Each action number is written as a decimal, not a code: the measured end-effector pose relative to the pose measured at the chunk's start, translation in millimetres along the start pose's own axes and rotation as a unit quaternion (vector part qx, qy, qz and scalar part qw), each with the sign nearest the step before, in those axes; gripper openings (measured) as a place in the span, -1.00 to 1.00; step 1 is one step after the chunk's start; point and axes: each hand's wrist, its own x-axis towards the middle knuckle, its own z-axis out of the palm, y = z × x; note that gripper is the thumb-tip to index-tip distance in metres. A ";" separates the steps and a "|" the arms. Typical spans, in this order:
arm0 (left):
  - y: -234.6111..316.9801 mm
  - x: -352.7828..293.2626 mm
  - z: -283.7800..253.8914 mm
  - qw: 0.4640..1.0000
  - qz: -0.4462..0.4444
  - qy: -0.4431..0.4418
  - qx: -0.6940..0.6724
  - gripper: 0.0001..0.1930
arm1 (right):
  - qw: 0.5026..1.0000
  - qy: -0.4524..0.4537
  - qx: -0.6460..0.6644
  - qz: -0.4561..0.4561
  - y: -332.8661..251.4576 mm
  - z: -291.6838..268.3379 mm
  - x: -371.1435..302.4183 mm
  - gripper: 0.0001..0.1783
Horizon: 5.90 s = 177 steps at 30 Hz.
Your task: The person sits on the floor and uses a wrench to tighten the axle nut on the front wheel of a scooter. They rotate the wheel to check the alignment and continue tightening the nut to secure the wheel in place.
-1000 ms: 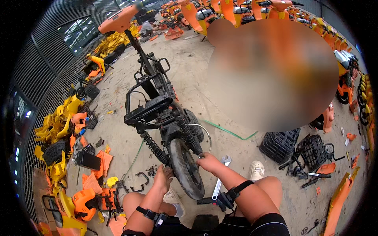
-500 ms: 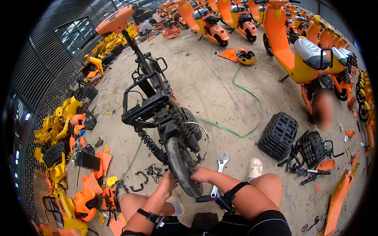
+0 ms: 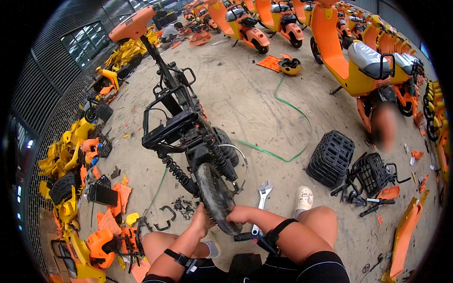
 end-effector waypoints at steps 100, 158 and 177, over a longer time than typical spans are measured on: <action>50.4 20.6 -29.2 0.997 0.058 -0.035 -0.028 -0.19 | 0.897 -0.001 -0.419 -0.141 54.8 -7.3 73.2 -0.60; 28.6 20.7 -10.5 0.994 -0.097 -0.008 -0.054 -0.08 | 0.961 0.164 -0.216 -0.060 6.3 -33.0 16.0 -0.55; 65.0 26.5 -20.9 0.975 0.193 0.106 -0.044 -0.40 | 0.932 0.064 -0.340 -0.108 29.6 -29.0 47.5 -0.43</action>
